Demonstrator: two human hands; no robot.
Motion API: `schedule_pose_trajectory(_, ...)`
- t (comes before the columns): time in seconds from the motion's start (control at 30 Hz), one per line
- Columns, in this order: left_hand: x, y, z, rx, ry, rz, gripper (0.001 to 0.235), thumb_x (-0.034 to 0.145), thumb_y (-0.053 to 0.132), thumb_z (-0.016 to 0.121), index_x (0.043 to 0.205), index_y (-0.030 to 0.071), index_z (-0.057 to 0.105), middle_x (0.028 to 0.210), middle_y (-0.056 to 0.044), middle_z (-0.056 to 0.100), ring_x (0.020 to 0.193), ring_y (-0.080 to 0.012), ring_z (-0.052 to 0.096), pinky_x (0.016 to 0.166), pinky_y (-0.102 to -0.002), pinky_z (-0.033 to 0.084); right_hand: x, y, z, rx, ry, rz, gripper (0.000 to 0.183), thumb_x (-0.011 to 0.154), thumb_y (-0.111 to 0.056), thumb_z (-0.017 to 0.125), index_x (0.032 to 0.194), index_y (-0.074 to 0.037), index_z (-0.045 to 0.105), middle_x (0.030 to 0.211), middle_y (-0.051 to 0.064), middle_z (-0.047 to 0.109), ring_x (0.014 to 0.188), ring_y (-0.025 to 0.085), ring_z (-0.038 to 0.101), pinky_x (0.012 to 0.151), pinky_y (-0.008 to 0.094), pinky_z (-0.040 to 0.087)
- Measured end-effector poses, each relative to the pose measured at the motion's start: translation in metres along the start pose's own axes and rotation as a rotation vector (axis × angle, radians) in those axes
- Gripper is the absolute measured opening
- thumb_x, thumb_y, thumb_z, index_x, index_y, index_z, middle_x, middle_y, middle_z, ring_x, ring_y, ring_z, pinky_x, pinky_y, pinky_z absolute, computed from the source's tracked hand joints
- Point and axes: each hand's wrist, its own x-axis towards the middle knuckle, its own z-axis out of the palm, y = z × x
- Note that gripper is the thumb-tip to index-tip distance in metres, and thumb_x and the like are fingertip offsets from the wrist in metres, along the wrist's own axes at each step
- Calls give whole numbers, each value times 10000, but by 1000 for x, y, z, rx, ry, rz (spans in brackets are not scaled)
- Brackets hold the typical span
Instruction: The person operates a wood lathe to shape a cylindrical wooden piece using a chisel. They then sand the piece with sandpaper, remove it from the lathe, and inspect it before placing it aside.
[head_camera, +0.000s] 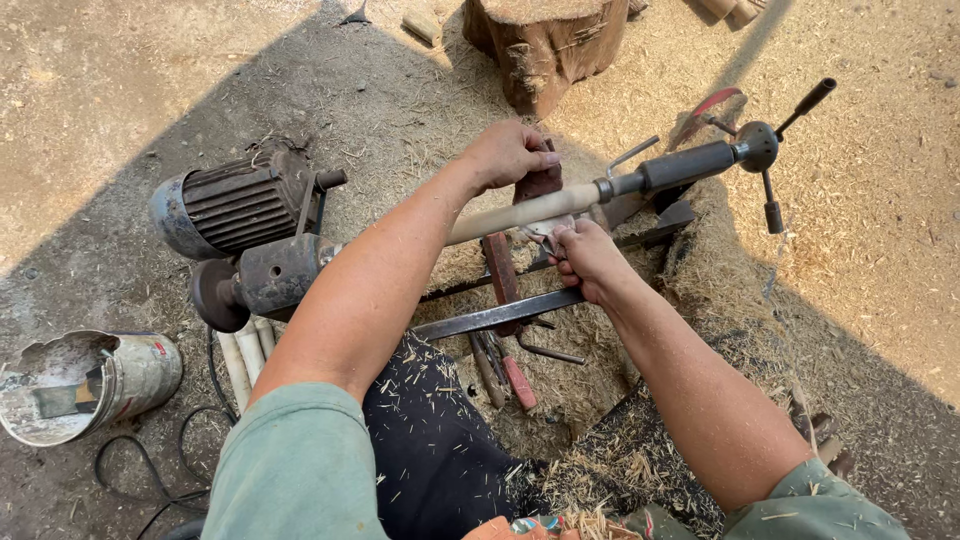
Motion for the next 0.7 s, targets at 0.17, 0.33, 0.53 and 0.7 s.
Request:
schedule_pose_trajectory(0.17, -11, -15, -9, 4, 23, 23, 325, 863, 423, 782, 973, 119, 810, 852, -78, 786, 739, -178, 724, 701, -344, 560, 0, 7, 19, -8, -28, -19, 137, 1071, -214, 462, 1068, -82, 501, 723, 52, 529, 464, 71, 392, 369, 224, 304)
schedule_pose_trajectory(0.33, -27, -29, -22, 71, 22, -2, 330, 876, 437, 769, 966, 123, 816, 862, -109, 778, 741, -227, 715, 711, -379, 544, -2, 16, 46, -9, -10, -52, 138, 1066, -210, 471, 1041, -76, 491, 693, 61, 530, 451, 81, 392, 362, 240, 295)
schedule_pose_trajectory(0.53, -39, -50, -35, 53, 41, -21, 315, 849, 412, 781, 980, 128, 818, 887, -108, 781, 760, -229, 724, 722, -382, 560, -1, 30, 74, 14, -55, -87, 155, 1066, -201, 469, 998, -64, 495, 685, 48, 520, 447, 79, 393, 360, 245, 304)
schedule_pose_trajectory(0.7, -39, -71, -42, 130, 48, -108, 321, 858, 430, 787, 1002, 144, 812, 947, -99, 772, 817, -237, 737, 772, -384, 572, 0, 38, 92, 23, -95, -52, 169, 1059, -204, 463, 949, -77, 483, 675, 52, 512, 431, 93, 383, 351, 258, 296)
